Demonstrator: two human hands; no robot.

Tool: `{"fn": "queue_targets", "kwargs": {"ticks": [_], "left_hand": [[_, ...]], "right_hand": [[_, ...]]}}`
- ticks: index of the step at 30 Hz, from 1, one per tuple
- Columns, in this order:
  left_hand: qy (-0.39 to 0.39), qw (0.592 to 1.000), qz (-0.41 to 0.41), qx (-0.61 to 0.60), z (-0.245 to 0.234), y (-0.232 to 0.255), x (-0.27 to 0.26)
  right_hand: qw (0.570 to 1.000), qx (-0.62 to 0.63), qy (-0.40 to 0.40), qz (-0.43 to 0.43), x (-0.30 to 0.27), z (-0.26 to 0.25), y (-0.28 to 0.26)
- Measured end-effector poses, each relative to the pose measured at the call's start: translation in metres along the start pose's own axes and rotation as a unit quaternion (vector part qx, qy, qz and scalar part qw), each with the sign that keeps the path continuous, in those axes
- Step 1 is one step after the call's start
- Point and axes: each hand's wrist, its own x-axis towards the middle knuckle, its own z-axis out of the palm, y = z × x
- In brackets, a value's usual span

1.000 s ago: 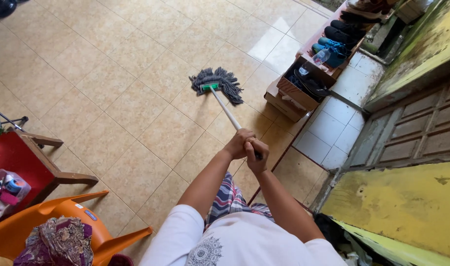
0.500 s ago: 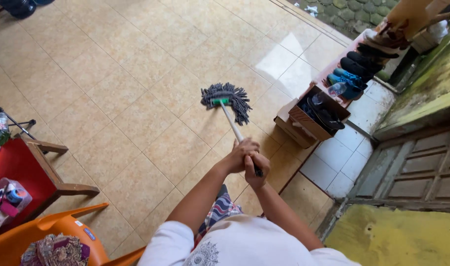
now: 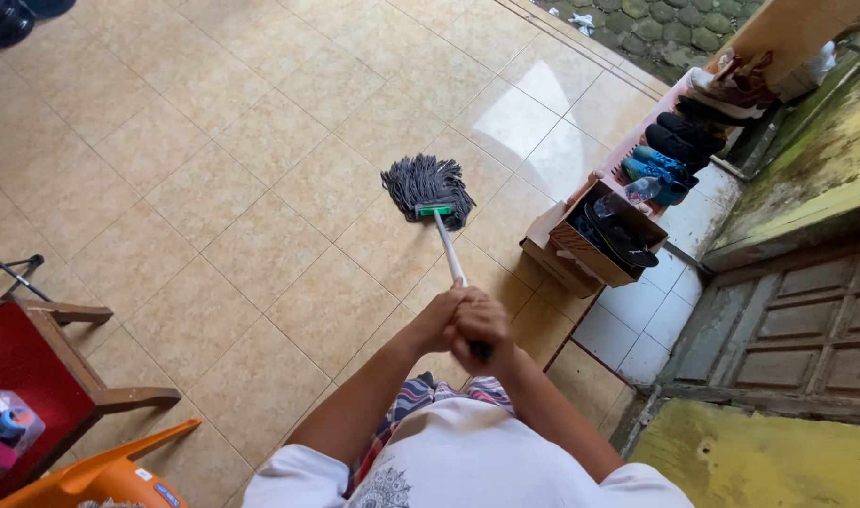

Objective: The person is mopping a tiled floor using a mop, moving it across the surface and around objects.

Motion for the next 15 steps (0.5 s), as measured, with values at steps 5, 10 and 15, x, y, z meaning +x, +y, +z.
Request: {"fn": "queue_targets", "kwargs": {"ticks": [5,10,15], "left_hand": [[-0.01,0.996,0.027,0.083,-0.03,-0.077,0.0],[0.008,0.994,0.039,0.099,-0.048,-0.124,0.015],[-0.052,0.995,0.066,0.062,-0.047,-0.049,0.02]], "right_hand": [[0.987,0.08,-0.133,-0.035,-0.009,0.049,0.075],[0.997,0.009,-0.079,0.002,-0.016,0.086,0.1],[0.999,0.004,-0.027,0.023,0.016,0.049,0.06]]}}
